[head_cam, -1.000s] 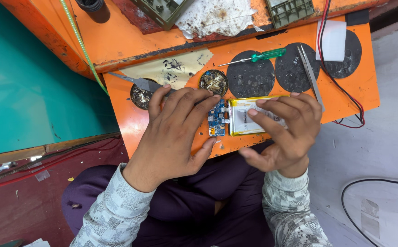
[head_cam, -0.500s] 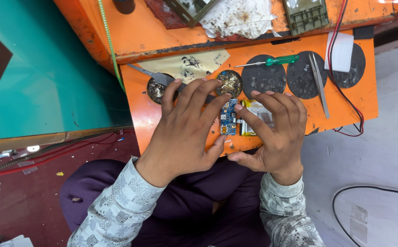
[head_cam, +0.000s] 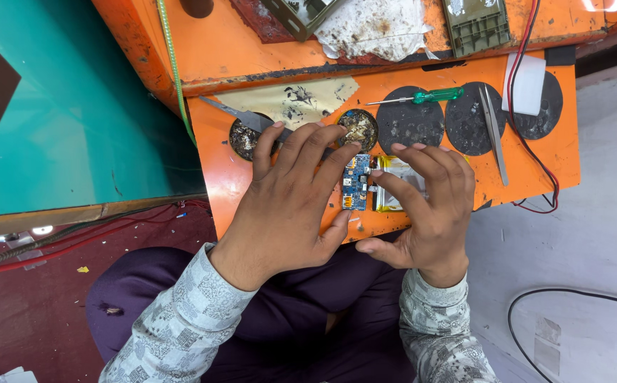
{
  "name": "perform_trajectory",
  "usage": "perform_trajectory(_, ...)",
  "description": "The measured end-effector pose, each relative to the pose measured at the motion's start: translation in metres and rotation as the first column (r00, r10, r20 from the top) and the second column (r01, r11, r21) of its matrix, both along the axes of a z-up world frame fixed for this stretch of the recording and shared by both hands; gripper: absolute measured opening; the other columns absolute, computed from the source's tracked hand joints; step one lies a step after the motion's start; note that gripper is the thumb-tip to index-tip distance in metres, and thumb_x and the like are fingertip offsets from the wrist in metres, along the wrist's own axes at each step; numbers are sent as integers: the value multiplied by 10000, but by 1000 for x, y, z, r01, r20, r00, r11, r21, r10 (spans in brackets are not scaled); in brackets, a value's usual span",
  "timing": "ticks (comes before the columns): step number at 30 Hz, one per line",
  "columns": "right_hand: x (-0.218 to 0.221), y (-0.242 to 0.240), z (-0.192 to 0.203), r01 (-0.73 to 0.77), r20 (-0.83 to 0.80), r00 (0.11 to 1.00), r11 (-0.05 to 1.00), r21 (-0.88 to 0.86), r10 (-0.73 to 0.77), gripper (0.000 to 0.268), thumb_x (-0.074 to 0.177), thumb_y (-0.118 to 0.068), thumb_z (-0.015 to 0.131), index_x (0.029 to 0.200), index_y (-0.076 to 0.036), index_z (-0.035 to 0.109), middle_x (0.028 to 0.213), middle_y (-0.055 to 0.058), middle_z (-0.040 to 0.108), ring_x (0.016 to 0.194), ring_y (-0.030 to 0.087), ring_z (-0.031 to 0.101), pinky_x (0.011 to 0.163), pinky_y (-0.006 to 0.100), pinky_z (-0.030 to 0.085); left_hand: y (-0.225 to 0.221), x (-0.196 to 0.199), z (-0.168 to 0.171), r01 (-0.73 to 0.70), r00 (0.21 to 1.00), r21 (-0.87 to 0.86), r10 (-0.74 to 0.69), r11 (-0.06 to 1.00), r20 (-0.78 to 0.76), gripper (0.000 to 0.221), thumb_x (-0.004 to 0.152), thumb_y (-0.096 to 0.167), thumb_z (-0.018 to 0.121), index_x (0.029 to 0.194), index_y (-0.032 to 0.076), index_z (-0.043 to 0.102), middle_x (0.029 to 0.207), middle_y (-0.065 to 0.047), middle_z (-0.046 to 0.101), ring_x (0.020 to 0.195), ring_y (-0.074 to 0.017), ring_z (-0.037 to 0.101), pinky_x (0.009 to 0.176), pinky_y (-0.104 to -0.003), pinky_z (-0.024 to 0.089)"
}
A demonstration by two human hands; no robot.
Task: The person solders a small blue circuit board connected to a silver battery while sitting on the floor at a workbench using a soldering iron.
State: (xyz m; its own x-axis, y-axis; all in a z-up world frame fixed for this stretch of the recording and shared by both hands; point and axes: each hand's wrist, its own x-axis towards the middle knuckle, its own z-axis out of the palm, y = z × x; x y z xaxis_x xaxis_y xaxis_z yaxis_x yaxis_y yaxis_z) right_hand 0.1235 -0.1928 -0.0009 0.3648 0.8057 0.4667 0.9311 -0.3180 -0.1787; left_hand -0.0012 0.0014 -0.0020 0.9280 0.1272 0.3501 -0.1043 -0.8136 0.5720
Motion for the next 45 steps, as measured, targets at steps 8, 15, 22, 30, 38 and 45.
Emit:
perform_trajectory(8,-1,5,0,2,22,1000,1000,-30,-2,774,861,-827,526,1121,-139,770,1338,114,652,1281,334,555,1128,514,383,0,0,-1,2,1000,-11,-2,1000,-3,693,819,358,711,1407,36,535,1433,-163,479,1433,-334,385,1222,-570,154)
perform_trajectory(15,0,4,-1,-5,17,1000,999,-32,6,782,890,-804,478,1140,-116,752,1347,112,655,1301,340,551,1134,513,383,0,0,-2,12,1000,-5,-12,1000,0,689,822,343,724,1406,32,534,1423,-162,481,1426,-335,387,1215,-571,159)
perform_trajectory(22,3,2,-3,-18,-105,994,997,74,26,831,918,-825,504,1218,-59,623,1329,124,662,1270,352,595,1124,500,435,1,1,1,30,999,-23,-30,999,-12,705,792,320,746,1407,48,534,1392,-143,496,1411,-329,393,1205,-571,169)
perform_trajectory(30,1,5,-7,29,-14,1000,998,56,-28,727,950,-753,545,1166,-62,620,1293,120,683,1255,337,631,1126,504,438,1,1,0,34,999,-35,-35,999,-8,696,808,332,752,1404,46,533,1383,-123,505,1406,-310,402,1210,-561,171)
perform_trajectory(38,2,2,-11,26,66,997,993,114,-33,695,951,-729,545,1151,-69,637,1218,118,700,1190,322,664,1141,526,441,2,1,-1,30,1000,-7,-30,1000,-6,707,813,346,747,1400,23,524,1393,-132,498,1408,-316,396,1205,-562,166)
perform_trajectory(45,-1,0,-22,45,52,997,961,274,-62,652,971,-715,534,1108,-84,622,1114,104,710,1103,301,681,1130,513,449,1,0,-1,10,1000,-7,-10,1000,3,728,838,385,743,1413,2,514,1406,-152,489,1414,-325,390,1210,-572,156)
